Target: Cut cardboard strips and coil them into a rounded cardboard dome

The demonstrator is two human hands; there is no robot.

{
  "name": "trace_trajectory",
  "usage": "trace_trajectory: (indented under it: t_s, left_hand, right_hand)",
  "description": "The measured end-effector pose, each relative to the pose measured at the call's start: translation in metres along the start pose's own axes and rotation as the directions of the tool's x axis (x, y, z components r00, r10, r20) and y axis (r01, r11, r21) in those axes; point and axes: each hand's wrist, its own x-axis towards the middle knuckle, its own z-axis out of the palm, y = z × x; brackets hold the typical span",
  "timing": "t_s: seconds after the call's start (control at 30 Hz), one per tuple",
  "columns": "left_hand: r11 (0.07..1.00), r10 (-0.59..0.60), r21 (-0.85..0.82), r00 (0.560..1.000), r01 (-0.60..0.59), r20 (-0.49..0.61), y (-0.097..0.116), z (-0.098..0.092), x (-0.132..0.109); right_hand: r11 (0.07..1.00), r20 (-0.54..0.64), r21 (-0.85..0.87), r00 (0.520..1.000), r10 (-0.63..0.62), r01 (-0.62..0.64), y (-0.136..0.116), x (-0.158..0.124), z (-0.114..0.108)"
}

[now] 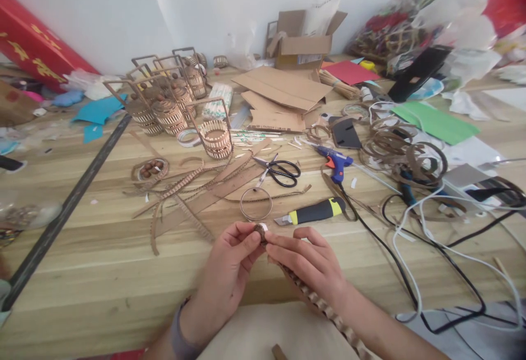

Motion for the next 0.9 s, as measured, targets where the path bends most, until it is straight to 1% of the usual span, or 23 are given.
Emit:
trace_trajectory:
  t_s: [0.1, 0.13, 0.17, 0.2, 0.3, 0.37, 0.47, 0.57, 0.73, 0.9]
  left_hand:
    - [0.999, -0.003, -0.033, 1.000, 0.003, -0.005, 0.000, -0.002, 0.004]
    - [0.999, -0.004, -0.037, 1.000, 0.004, -0.010, 0.000, -0.002, 0.006]
    - [0.999, -0.006, -0.036, 1.000, 0.006, -0.012, 0.000, -0.002, 0.007]
    - [0.999, -0.007, -0.033, 1.000, 0.007, -0.011, 0.000, -0.002, 0.008]
    - [1.000, -0.011, -0.025, 1.000, 0.012, 0.007, 0.000, -0.001, 0.010]
    - [1.000, -0.013, -0.018, 1.000, 0.014, 0.023, 0.000, 0.001, 0.010]
    - [1.000, -0.018, -0.004, 0.999, 0.019, 0.035, 0.000, 0.003, 0.010]
    - [1.000, -0.011, 0.018, 1.000, 0.011, 0.028, -0.001, 0.003, 0.010]
    - [0.999, 0.011, 0.052, 1.000, -0.012, 0.027, -0.001, 0.002, 0.010]
    - [0.999, 0.009, 0.048, 1.000, -0.010, 0.008, -0.001, 0.004, 0.009]
  right_hand:
    - [1.000, 0.017, 0.028, 1.000, -0.014, 0.014, 0.003, -0.001, 0.001]
    - [0.999, 0.016, 0.050, 1.000, -0.001, 0.000, 0.003, -0.001, 0.001]
    - [0.996, 0.002, 0.074, 0.999, 0.047, -0.047, 0.004, -0.001, 0.001]
    - [0.988, -0.018, 0.098, 0.993, 0.119, -0.117, 0.005, 0.000, 0.000]
    - [0.932, -0.079, 0.163, 0.937, 0.340, -0.325, 0.006, 0.006, -0.001]
    - [0.905, -0.046, 0.204, 0.919, 0.391, -0.374, 0.007, 0.012, -0.001]
    - [0.898, 0.028, 0.221, 0.923, 0.384, -0.381, 0.009, 0.020, -0.001]
    - [0.923, 0.069, 0.150, 0.935, 0.349, -0.355, 0.010, 0.022, -0.001]
    - [0.946, 0.087, 0.016, 0.943, 0.322, -0.324, 0.011, 0.016, -0.003]
    - [0.949, 0.074, -0.031, 0.946, 0.315, -0.314, 0.010, 0.014, -0.002]
